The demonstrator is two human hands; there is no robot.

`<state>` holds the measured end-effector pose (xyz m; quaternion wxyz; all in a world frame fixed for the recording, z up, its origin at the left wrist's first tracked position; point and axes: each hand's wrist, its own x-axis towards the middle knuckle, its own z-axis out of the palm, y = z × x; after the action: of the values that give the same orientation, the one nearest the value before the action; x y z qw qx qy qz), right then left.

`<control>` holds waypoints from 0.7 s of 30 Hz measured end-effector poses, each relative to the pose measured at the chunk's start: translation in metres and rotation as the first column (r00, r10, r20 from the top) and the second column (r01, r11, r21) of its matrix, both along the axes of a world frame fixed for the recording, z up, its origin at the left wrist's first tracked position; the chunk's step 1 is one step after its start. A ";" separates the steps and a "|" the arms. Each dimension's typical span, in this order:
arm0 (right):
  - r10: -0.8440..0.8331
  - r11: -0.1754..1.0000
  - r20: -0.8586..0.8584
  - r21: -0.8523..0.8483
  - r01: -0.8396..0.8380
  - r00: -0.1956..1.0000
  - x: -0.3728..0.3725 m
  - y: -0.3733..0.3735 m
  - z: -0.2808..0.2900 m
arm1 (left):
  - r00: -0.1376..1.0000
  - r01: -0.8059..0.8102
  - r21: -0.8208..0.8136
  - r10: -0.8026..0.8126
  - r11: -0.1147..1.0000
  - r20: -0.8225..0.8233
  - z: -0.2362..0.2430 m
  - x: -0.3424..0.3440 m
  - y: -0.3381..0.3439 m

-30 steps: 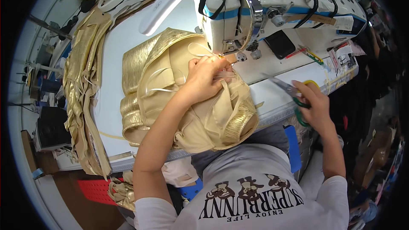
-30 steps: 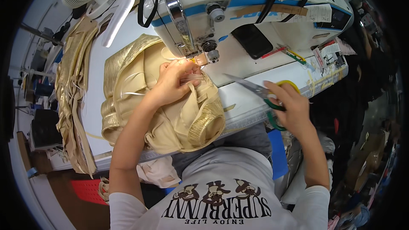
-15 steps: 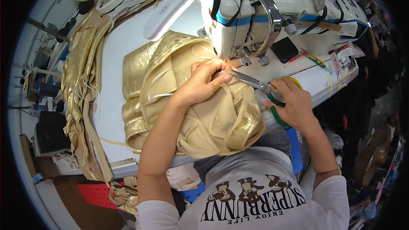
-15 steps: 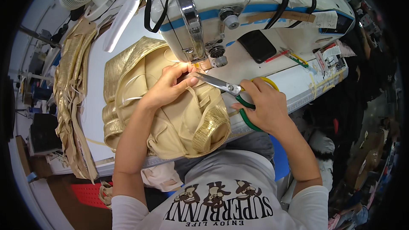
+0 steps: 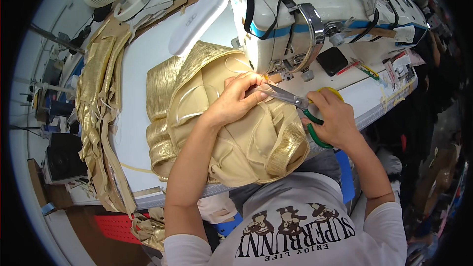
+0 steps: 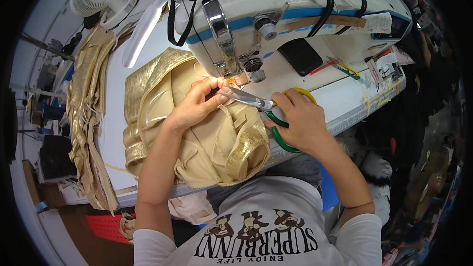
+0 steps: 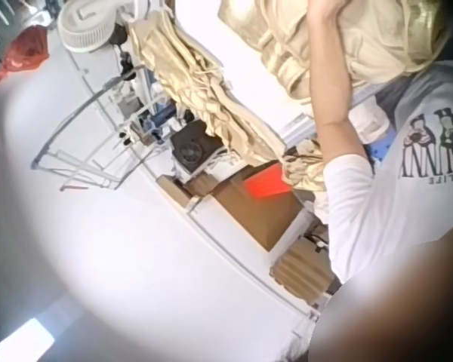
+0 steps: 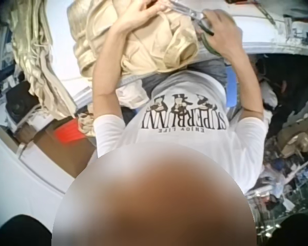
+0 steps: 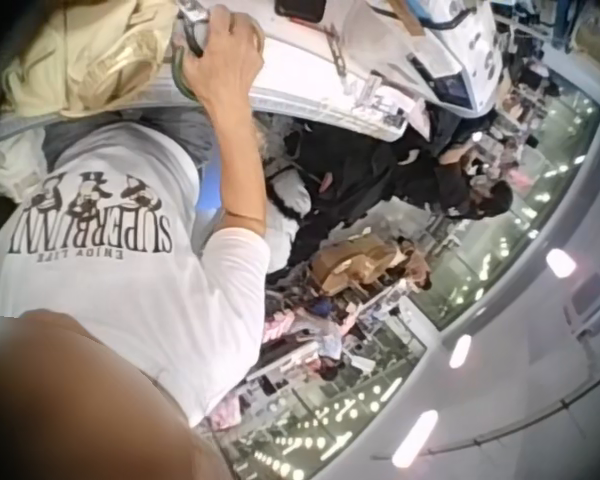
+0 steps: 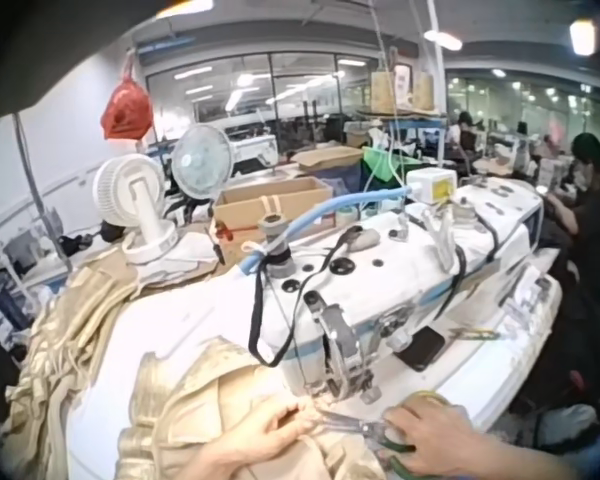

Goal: Sewing gold-colored fabric using an industrial sewing machine and trimming with scissors.

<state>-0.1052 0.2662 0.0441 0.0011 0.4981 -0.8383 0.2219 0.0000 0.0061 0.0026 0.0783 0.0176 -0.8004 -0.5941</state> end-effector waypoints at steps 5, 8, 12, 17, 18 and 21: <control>-0.005 0.999 -0.005 -0.048 0.005 1.000 0.002 -0.008 -0.004 | 0.999 -0.025 0.016 0.024 1.000 0.027 -0.001 0.000 0.000; 0.008 0.999 -0.010 -0.051 -0.009 1.000 0.001 -0.012 -0.001 | 1.000 -0.023 0.055 0.022 0.998 0.009 -0.001 0.001 0.001; 0.031 0.999 -0.039 -0.031 -0.032 0.999 0.001 -0.017 0.001 | 1.000 -0.009 0.105 0.007 0.994 0.023 0.001 0.002 0.001; 0.031 0.999 -0.061 -0.040 -0.033 0.998 0.000 -0.021 0.000 | 0.994 -0.012 0.159 -0.006 0.987 0.112 0.006 0.004 0.001; 0.035 0.998 -0.076 -0.040 -0.038 0.996 0.000 -0.021 0.001 | 0.996 -0.016 0.182 0.000 0.983 0.088 0.008 0.003 0.004; 0.041 0.998 -0.109 -0.043 -0.046 0.993 0.000 -0.024 0.000 | 0.995 -0.019 0.201 0.000 0.979 0.096 0.009 0.004 0.003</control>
<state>-0.1051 0.2418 0.0440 0.0528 0.5274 -0.8206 0.2135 0.0038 0.0091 0.0112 0.0405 0.0579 -0.7388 -0.6702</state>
